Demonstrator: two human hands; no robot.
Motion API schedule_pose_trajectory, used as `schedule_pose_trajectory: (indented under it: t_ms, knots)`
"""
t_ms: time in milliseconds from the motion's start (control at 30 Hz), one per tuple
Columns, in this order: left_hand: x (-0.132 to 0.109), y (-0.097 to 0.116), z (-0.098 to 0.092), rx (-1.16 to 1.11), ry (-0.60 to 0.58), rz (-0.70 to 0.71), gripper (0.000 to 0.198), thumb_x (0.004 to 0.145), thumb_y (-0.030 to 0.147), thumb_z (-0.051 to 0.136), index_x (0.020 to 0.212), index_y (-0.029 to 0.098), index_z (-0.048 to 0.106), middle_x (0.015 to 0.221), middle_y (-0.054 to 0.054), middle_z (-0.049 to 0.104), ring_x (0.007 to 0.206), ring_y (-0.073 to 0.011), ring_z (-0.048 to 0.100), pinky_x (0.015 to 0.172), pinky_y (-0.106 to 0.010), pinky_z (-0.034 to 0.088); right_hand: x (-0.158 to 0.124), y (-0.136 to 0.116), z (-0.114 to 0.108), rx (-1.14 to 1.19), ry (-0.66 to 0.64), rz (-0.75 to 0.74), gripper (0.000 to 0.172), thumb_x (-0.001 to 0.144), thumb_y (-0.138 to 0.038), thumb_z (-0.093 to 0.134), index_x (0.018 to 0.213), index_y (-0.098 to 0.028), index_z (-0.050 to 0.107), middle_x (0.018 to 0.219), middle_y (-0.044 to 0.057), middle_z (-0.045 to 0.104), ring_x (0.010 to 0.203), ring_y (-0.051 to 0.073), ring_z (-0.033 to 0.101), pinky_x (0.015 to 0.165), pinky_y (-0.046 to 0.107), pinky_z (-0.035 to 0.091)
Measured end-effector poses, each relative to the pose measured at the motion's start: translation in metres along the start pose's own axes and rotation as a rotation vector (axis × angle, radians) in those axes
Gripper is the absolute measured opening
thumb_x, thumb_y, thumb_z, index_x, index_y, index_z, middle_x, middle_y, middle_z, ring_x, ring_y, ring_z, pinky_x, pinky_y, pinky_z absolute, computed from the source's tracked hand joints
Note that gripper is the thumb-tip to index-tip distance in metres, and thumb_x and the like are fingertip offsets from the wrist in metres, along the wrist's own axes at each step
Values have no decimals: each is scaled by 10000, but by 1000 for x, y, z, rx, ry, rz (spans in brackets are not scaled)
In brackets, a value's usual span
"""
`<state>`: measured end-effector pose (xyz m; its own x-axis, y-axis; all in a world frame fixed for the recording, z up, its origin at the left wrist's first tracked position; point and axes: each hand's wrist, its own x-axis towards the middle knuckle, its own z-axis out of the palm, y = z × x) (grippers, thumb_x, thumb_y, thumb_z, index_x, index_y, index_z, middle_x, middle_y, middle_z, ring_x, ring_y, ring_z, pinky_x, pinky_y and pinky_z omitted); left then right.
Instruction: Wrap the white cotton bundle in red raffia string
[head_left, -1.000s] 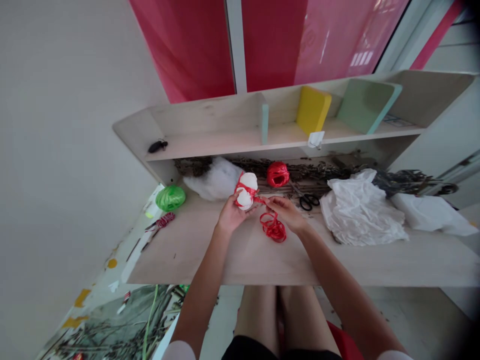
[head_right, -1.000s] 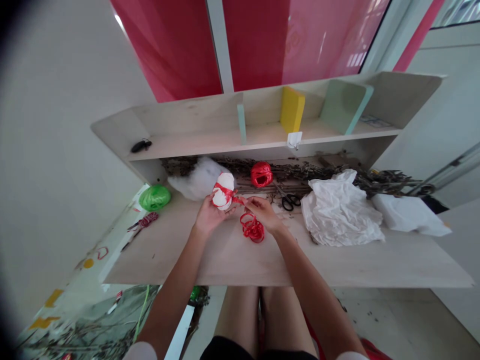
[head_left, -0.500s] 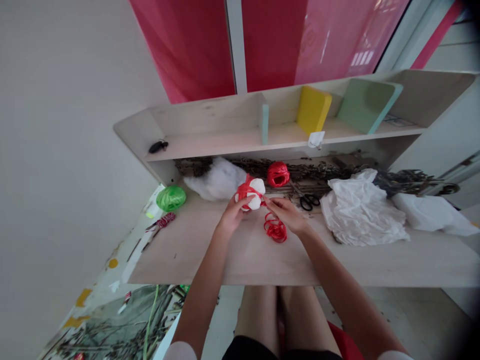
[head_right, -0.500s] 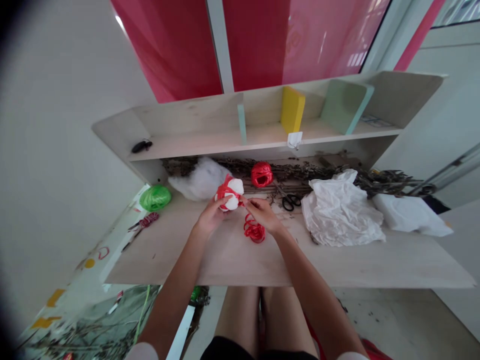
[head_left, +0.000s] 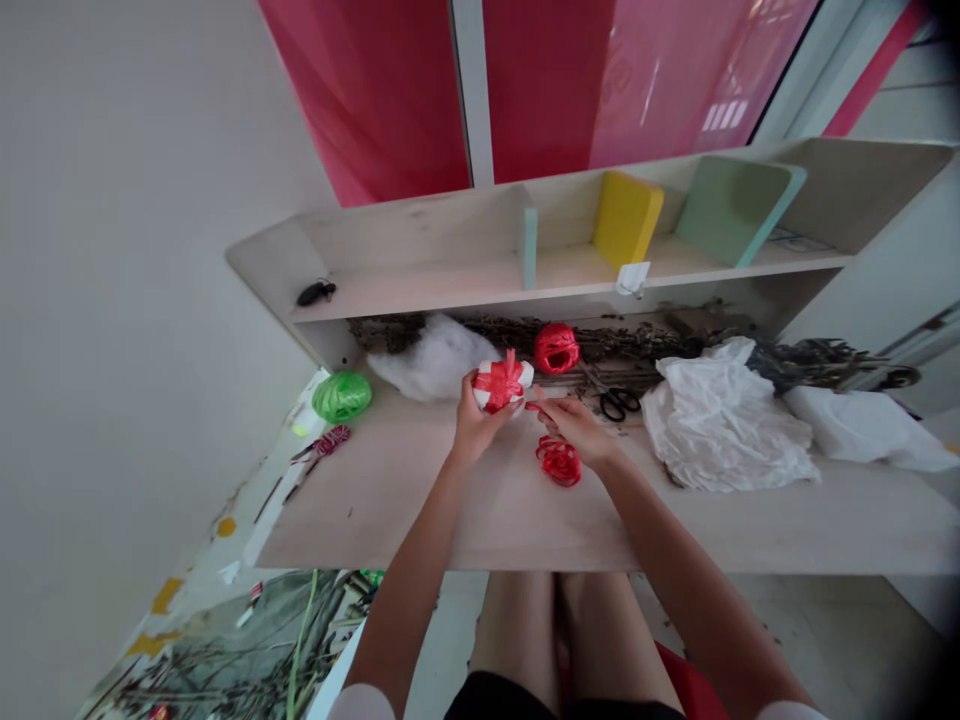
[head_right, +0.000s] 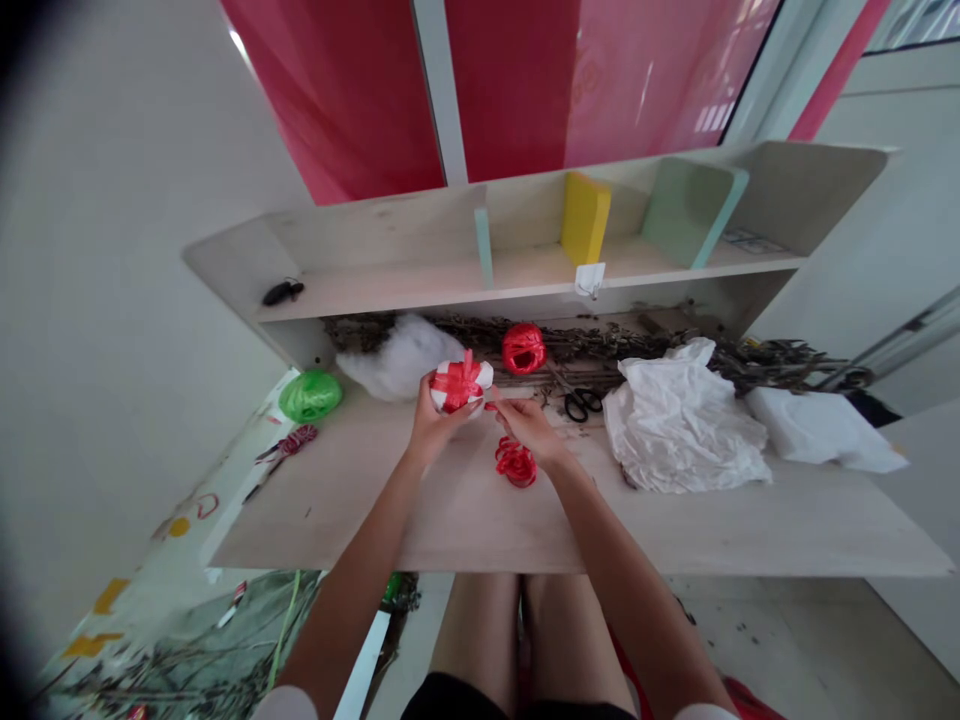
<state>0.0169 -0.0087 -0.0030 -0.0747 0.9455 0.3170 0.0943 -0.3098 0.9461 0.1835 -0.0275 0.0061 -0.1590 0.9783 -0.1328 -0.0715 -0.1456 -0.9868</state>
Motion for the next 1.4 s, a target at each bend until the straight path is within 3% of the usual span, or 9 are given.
schedule_pose_trajectory:
  t_ms: [300, 433, 600, 800, 967, 1100, 1233, 1333, 1400]
  knots:
    - [-6, 1, 5, 60, 50, 81, 713, 606, 331, 825, 1225, 223, 489, 1242, -107, 589, 1137, -251, 573, 1004, -366, 410, -2, -4, -2, -57, 34, 32, 459, 619, -621, 688, 658, -181, 565, 466, -105, 264, 431, 55, 178, 438, 253, 101]
    - [-1, 1, 3, -197, 79, -110, 718, 576, 298, 844, 1193, 238, 480, 1158, -68, 630, 1026, -210, 626, 930, -361, 483, -3, -6, -6, -74, 90, 22, 473, 601, -614, 705, 749, -170, 634, 452, -110, 260, 426, 58, 184, 434, 249, 116]
    - [3, 4, 1, -355, 86, -315, 652, 551, 278, 853, 1116, 213, 534, 1060, -43, 663, 948, -191, 651, 868, -356, 524, 1, -3, -4, -57, 154, -38, 526, 642, -692, 646, 555, -217, 439, 463, -87, 277, 422, 64, 212, 418, 248, 149]
    - [0, 5, 6, -209, 69, -156, 720, 542, 293, 863, 1155, 226, 493, 1104, -68, 652, 966, -201, 650, 898, -374, 510, -1, -4, 0, -263, 213, -262, 604, 741, -751, 507, 526, -220, 313, 517, -54, 257, 499, 87, 252, 466, 264, 198]
    - [-4, -3, 5, 129, 53, 87, 735, 646, 348, 799, 1266, 219, 426, 1248, -122, 579, 1142, -260, 579, 993, -405, 440, -3, -2, 4, -391, 197, -327, 602, 792, -745, 438, 535, -217, 308, 524, -46, 256, 509, 91, 256, 482, 262, 208]
    - [-7, -11, 4, 316, -60, 227, 739, 714, 310, 723, 1351, 202, 363, 1339, -161, 501, 1241, -283, 501, 1057, -442, 378, -1, 5, 6, -363, 175, -259, 622, 785, -787, 369, 525, -224, 317, 496, -44, 283, 472, 96, 278, 458, 260, 219]
    - [-13, -5, 6, 267, -250, 287, 862, 671, 223, 720, 1426, 203, 305, 1437, -165, 417, 1346, -296, 397, 1137, -476, 282, -1, 7, 6, -351, 159, -199, 620, 780, -788, 377, 538, -218, 343, 497, -47, 297, 481, 96, 296, 464, 253, 227]
    - [-16, 8, 9, 59, -363, 212, 800, 665, 194, 722, 1400, 246, 410, 1509, -116, 373, 1449, -288, 251, 1192, -449, 176, -1, 3, 6, -325, 171, -153, 578, 734, -758, 507, 600, -198, 455, 548, -28, 399, 535, 106, 358, 483, 248, 256]
    - [-16, 17, 10, -148, -399, 66, 683, 683, 211, 725, 1329, 268, 510, 1486, -86, 429, 1434, -269, 299, 1175, -413, 237, 0, 0, 5, -259, 197, -112, 555, 698, -740, 572, 662, -191, 507, 580, -16, 446, 552, 108, 379, 487, 246, 267]
